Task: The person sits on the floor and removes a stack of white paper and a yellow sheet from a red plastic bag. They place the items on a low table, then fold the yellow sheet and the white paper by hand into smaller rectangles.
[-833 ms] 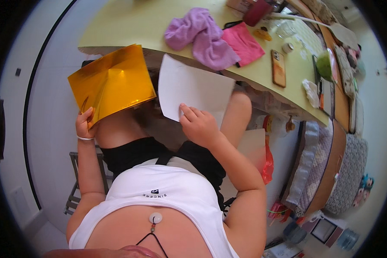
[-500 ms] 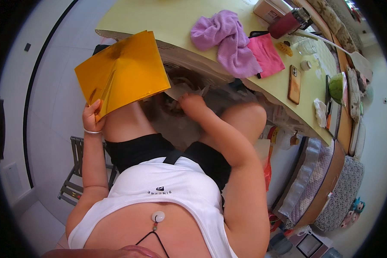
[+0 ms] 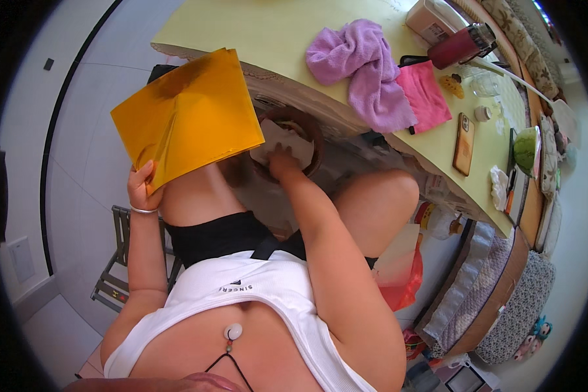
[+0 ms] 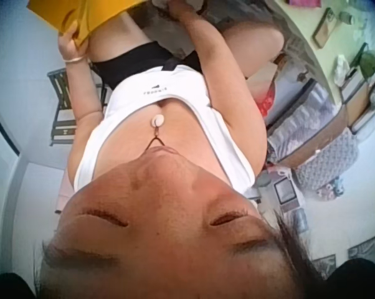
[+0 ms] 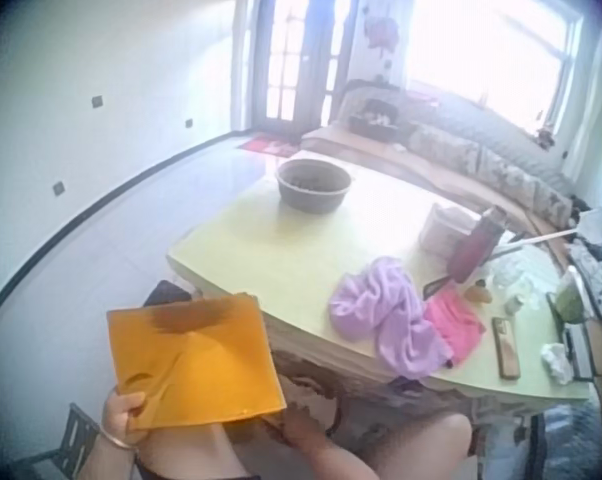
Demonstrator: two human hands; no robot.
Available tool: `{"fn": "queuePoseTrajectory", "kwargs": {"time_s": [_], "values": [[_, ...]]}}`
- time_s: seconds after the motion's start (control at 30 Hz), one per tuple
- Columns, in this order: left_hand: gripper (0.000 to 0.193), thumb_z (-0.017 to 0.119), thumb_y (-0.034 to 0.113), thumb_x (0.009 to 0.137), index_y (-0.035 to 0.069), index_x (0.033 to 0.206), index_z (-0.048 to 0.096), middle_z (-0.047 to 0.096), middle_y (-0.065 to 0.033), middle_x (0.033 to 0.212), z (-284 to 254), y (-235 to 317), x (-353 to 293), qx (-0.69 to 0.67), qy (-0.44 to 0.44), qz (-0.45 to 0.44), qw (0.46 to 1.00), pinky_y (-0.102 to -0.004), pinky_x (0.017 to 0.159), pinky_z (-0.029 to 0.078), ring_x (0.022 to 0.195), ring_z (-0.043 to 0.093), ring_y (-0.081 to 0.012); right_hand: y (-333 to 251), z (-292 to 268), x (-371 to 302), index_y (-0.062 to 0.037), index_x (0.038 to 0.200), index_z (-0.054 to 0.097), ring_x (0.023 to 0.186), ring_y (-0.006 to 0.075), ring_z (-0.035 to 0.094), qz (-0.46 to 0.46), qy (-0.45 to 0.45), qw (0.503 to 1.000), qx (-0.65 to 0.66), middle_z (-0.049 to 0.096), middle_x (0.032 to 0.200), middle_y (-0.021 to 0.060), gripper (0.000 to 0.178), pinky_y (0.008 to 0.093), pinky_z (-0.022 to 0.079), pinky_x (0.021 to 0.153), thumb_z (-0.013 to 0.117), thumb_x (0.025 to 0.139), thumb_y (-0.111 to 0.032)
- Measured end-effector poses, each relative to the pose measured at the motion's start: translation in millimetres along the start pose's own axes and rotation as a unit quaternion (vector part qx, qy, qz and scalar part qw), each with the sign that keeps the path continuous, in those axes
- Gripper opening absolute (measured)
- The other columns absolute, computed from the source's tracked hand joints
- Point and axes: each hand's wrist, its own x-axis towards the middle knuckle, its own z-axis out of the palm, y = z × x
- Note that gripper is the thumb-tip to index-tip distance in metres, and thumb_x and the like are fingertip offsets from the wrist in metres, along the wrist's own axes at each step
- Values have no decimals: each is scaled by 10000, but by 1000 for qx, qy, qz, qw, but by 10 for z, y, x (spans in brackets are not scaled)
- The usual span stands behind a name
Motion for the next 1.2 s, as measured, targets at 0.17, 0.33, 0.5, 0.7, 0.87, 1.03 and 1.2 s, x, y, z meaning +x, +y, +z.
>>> {"fn": "queuePoseTrajectory", "kwargs": {"time_s": [0.17,0.33,0.5,0.7,0.87,1.03,1.2], "values": [[371,528,-47,880,-35,1251,525,619,-151,1197,31,-12,37,2,-20,15,1000,-389,974,492,1089,624,-269,154,258,343,-309,1435,425,1457,379,120,12,-69,997,23,81,1603,44,527,674,332,1031,465,948,-112],[396,527,-51,881,-28,1276,512,612,-148,1214,76,21,69,26,-14,0,1000,-391,976,489,1101,616,-274,156,300,400,-290,1392,486,1410,389,224,-3,-86,996,-39,192,1565,62,484,597,376,1023,502,927,-156],[406,532,-33,889,-15,1293,505,612,-144,1217,-122,-31,145,44,-36,-6,998,-397,946,504,1090,616,-260,127,-557,-243,-167,1281,596,1217,361,498,-40,-52,998,1,502,1364,139,396,464,453,969,536,891,-205],[331,474,72,980,-59,1283,499,573,-153,1291,-551,-7,185,90,-86,-44,991,-399,1008,465,1163,574,-254,1097,-1650,-2007,-74,1138,667,898,215,665,-150,289,909,259,707,978,97,277,342,513,826,620,905,-215],[328,505,81,979,-64,1273,513,568,-171,1288,-1052,111,313,274,-110,66,953,-361,991,481,1159,571,-259,2477,-1405,-3477,-16,1048,673,854,164,655,165,525,750,367,709,947,116,232,288,503,762,607,891,-173],[342,495,58,986,-75,1301,488,546,-173,1325,-707,149,403,-1,-268,-149,952,-354,1009,469,1175,556,-264,3155,509,-4236,-16,977,685,823,241,666,348,278,815,369,699,884,138,236,337,517,737,631,840,-200],[353,454,96,1006,-71,1315,481,534,-191,1347,-1137,255,494,276,-169,-1,946,-382,1003,479,1194,552,-280,2814,1362,-4345,-11,910,683,897,352,656,422,253,833,252,687,900,187,181,420,520,792,592,823,-141]]}}
